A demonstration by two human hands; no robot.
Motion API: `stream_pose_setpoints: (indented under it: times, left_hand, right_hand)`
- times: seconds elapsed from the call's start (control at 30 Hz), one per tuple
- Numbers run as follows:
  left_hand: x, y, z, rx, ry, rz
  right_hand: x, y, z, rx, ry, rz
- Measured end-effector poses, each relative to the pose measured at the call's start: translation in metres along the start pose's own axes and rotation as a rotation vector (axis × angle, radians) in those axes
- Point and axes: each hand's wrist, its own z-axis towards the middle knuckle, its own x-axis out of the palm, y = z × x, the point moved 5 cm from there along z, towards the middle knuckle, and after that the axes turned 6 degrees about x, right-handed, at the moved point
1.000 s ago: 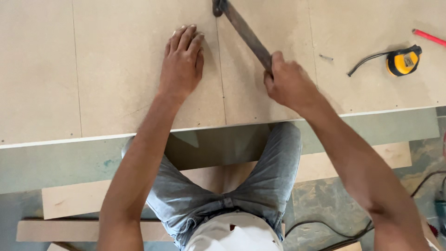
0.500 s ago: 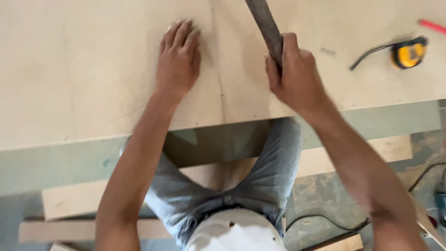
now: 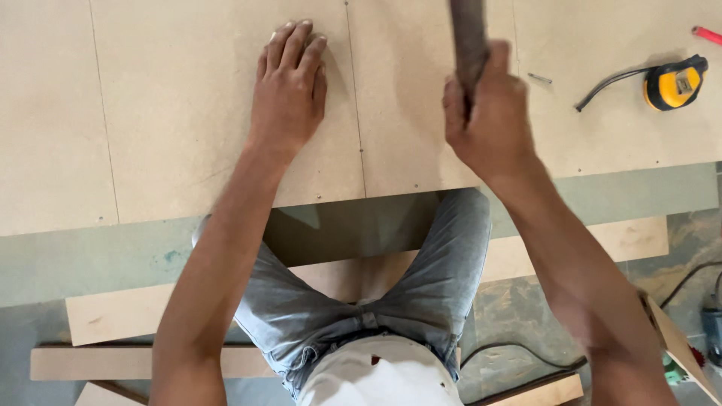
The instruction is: The person hammers nails into a wooden board while sitting on the floor, using a hammer and a tape measure.
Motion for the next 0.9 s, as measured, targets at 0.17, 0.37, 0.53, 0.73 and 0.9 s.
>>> stream_pose_setpoints:
  times: [0.17,0.37,0.53,0.73,0.9]
  left_hand:
    - [-0.007,-0.003,0.002,0.023,-0.016,0.017]
    - [-0.011,-0.051,0.049,0.111,-0.249,-0.253]
    - [0.082,-0.174,0.139,0.279,-0.011,-0.667]
    - [0.19,-0.251,0.183,0.397,0.361,-0.076]
    - [0.145,-0.238,0.176,0.432,0.15,-0.345]
  right_hand:
    - [0.025,-0.026,0.007,0.042,0.161,-0.245]
    - [0.03,-0.041,-0.002,0.278,0.001,0.368]
    - [0.063,-0.038,0.001,0.537,-0.004,0.779]
    - [0.07,-0.04,0.001,0.474,-0.003,0.808]
    - [0.063,-0.037,0.003,0.405,-0.026,0.808]
